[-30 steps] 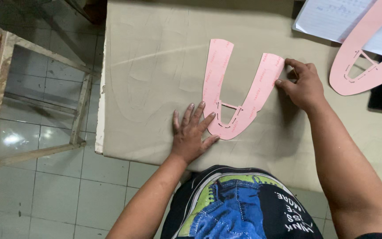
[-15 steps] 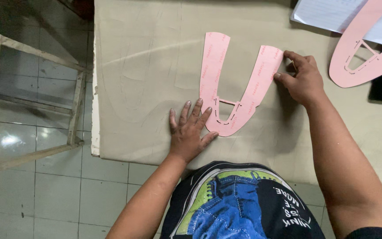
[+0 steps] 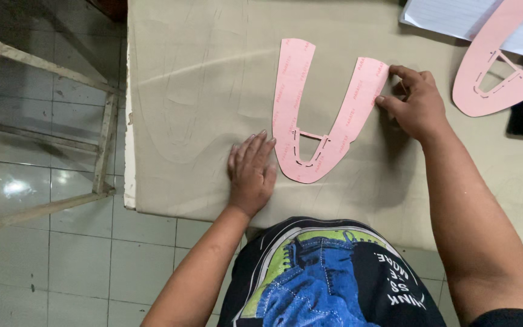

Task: The person unrolls a sheet of paper over the work table, smooths it flat, and arranges pink shoe pattern pieces on top. They hold each pattern in place and trace around its edges with a pen, working through the pieces one at a time.

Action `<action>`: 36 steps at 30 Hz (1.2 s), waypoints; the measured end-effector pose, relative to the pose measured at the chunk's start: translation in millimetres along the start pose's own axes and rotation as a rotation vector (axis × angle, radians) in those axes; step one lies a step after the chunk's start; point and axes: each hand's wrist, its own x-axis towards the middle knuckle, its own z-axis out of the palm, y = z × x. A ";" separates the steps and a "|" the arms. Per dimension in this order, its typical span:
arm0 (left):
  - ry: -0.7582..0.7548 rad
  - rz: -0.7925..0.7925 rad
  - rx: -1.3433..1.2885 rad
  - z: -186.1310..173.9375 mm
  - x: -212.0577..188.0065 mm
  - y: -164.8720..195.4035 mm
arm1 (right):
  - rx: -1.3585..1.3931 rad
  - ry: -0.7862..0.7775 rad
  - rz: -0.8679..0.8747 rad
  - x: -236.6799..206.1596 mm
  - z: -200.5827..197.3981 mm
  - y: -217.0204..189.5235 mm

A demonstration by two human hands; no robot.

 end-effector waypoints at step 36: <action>-0.112 0.173 0.096 -23.8 23.9 20.5 | 0.073 0.207 -0.019 20.2 3.5 18.7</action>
